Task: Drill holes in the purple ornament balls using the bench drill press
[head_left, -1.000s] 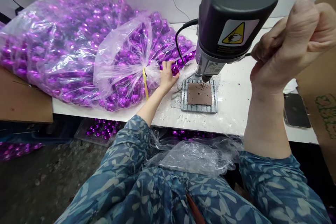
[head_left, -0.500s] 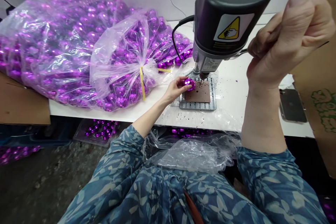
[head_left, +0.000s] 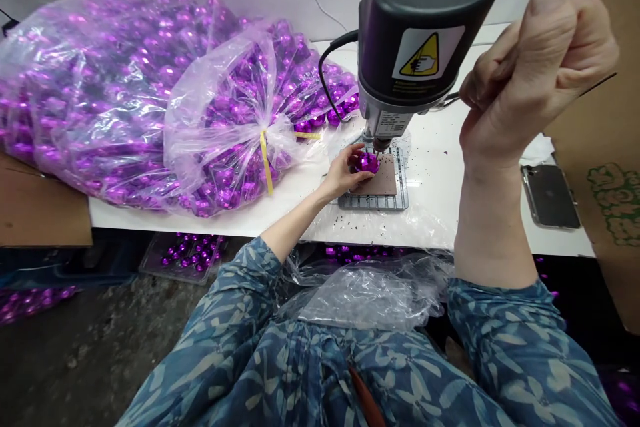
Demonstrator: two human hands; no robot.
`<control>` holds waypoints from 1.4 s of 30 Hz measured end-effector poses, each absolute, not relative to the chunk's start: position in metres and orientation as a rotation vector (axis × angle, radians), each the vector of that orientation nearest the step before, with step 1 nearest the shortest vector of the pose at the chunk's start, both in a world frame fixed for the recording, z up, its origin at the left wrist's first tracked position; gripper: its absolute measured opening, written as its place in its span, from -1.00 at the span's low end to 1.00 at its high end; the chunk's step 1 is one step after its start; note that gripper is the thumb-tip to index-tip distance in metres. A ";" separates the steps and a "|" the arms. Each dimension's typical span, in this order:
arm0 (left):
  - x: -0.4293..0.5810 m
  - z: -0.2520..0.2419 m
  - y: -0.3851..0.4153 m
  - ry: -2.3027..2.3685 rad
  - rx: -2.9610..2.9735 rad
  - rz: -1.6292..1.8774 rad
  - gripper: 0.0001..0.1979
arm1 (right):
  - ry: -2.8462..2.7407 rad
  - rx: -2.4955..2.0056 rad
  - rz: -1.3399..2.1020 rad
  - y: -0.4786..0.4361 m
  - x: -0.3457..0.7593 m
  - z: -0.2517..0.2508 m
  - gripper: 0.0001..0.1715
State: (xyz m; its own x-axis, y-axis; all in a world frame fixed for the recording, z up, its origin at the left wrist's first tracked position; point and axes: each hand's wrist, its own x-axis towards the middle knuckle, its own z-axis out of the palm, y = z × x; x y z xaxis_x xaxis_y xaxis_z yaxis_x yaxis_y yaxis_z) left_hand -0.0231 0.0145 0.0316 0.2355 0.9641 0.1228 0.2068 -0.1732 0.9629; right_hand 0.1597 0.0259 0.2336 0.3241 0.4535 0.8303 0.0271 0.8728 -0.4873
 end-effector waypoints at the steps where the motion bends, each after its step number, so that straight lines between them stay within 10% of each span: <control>1: -0.021 0.032 0.012 1.136 1.593 1.041 -0.25 | -1.218 -0.452 0.297 0.026 0.160 0.233 -0.21; 42: -0.010 0.006 0.002 1.015 1.672 1.092 -0.34 | -1.097 -0.322 0.245 0.009 0.155 0.199 -0.07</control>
